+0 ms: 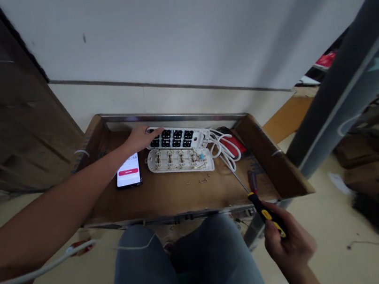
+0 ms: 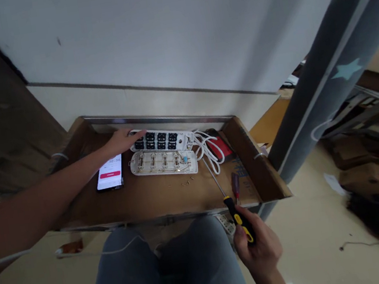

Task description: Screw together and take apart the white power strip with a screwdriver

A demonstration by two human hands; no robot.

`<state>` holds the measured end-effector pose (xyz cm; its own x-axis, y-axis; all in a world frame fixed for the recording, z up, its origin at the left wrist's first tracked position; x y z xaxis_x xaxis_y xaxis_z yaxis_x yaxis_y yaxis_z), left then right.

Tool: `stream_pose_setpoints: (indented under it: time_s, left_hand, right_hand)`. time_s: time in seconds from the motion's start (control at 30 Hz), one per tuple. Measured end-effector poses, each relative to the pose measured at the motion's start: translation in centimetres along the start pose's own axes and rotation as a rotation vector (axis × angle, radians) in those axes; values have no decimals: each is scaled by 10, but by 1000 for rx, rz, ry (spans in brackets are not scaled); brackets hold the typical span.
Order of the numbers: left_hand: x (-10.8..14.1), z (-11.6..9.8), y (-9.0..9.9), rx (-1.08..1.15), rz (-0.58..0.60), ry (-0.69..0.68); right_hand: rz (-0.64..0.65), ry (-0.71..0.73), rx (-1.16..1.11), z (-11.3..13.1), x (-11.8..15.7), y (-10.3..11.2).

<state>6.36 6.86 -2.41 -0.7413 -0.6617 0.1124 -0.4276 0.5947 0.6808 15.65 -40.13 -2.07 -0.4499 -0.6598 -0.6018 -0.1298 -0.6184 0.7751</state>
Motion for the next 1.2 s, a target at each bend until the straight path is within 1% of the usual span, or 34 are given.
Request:
stream_pose_setpoints:
  time_s: [0.1,0.23,0.3,0.33,0.37,0.43,0.57,0.63,0.7,0.8,1.03,1.2]
  left_hand:
    - [0,0,-1,1,16,17]
    - [1,0,-1,4,13,27]
    - [1,1,0,4,9,33]
    - [1,1,-1,5,10,35]
    - [1,2,-1,7,12,34]
    - [1,1,-2,17,24,26]
    - [1,0,-3,37,41,0]
    - [0,1,-3,37,41,-7]
    - [-1,1,-3,36,45,-11]
    - [-3,2,-4,46,61,-24]
    - [-1,-1,-9,87,102,-75]
    - [1,-2,-8,104,96,-78]
  right_hand:
    - [-75,-16,-7,5,2,9]
    - [-178,-79,-34,12,5,31]
    - [-202,-111,-54,16,6,36]
    - [-204,-111,-62,19,5,36]
    - [-197,-99,-68,22,3,32]
    - [-158,-45,-75,30,-7,17]
    - [-32,94,-86,41,-39,-34]
    - [-15,116,-86,42,-53,-53]
    - [-19,119,-89,42,-63,-65]
    - [-25,131,-99,43,-68,-71]
    - [-39,153,-111,51,-63,-70]
    - [-34,189,-131,57,-65,-77]
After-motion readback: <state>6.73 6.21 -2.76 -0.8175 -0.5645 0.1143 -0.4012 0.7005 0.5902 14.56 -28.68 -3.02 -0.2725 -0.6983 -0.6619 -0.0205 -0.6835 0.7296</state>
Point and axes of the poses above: each hand's wrist, its own x-axis away from the middle knuckle, its own y-axis out of the back of the hand, z = x × y, the point moved 7 cm from there along -x, towards the middle knuckle, and after that the axes turned 8 degrees about z, right-handed, at the moved point
